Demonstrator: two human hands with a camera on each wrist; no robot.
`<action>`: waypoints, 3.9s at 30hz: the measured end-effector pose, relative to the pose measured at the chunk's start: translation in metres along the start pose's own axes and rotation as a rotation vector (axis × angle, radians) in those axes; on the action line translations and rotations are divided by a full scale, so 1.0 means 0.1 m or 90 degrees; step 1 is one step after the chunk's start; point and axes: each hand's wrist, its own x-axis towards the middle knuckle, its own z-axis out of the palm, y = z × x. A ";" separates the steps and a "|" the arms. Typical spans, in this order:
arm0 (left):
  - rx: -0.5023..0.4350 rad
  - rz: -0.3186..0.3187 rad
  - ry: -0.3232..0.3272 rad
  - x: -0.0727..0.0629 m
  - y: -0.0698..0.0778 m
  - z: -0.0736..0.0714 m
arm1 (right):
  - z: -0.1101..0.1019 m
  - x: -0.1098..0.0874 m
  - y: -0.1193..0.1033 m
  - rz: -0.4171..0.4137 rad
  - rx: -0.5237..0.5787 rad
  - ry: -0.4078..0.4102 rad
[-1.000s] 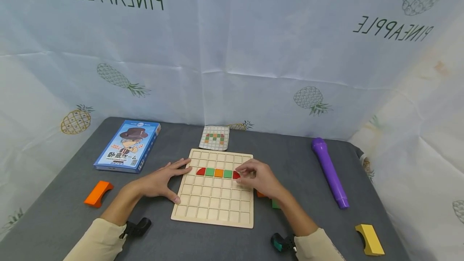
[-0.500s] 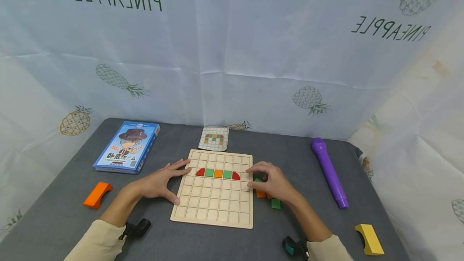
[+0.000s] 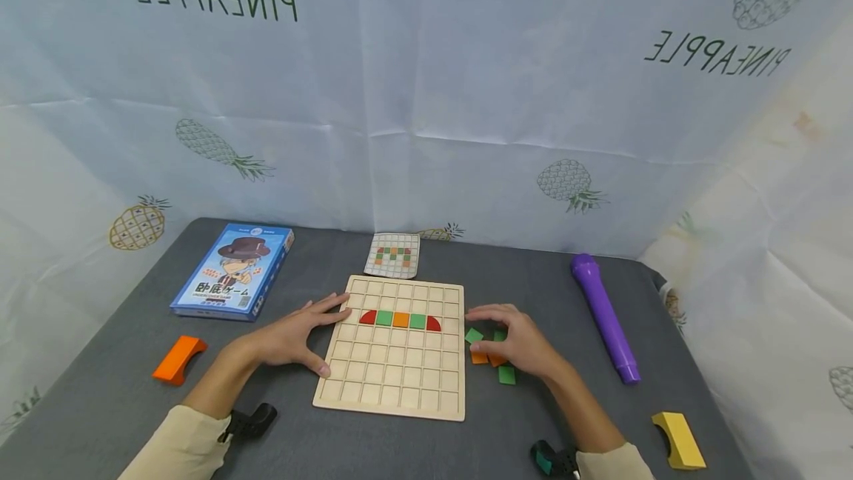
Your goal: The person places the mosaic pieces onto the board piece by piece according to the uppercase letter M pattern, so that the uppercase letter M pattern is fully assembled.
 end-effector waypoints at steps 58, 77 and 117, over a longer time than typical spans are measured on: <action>-0.003 0.006 -0.001 -0.02 0.00 0.01 | 0.09 0.00 0.09 -0.017 -0.010 -0.032; -0.005 0.012 0.006 -0.01 0.00 0.01 | 0.06 0.01 0.05 -0.022 -0.004 -0.031; -0.012 0.013 0.000 -0.02 0.00 0.01 | -0.07 0.09 -0.03 -0.079 0.013 -0.024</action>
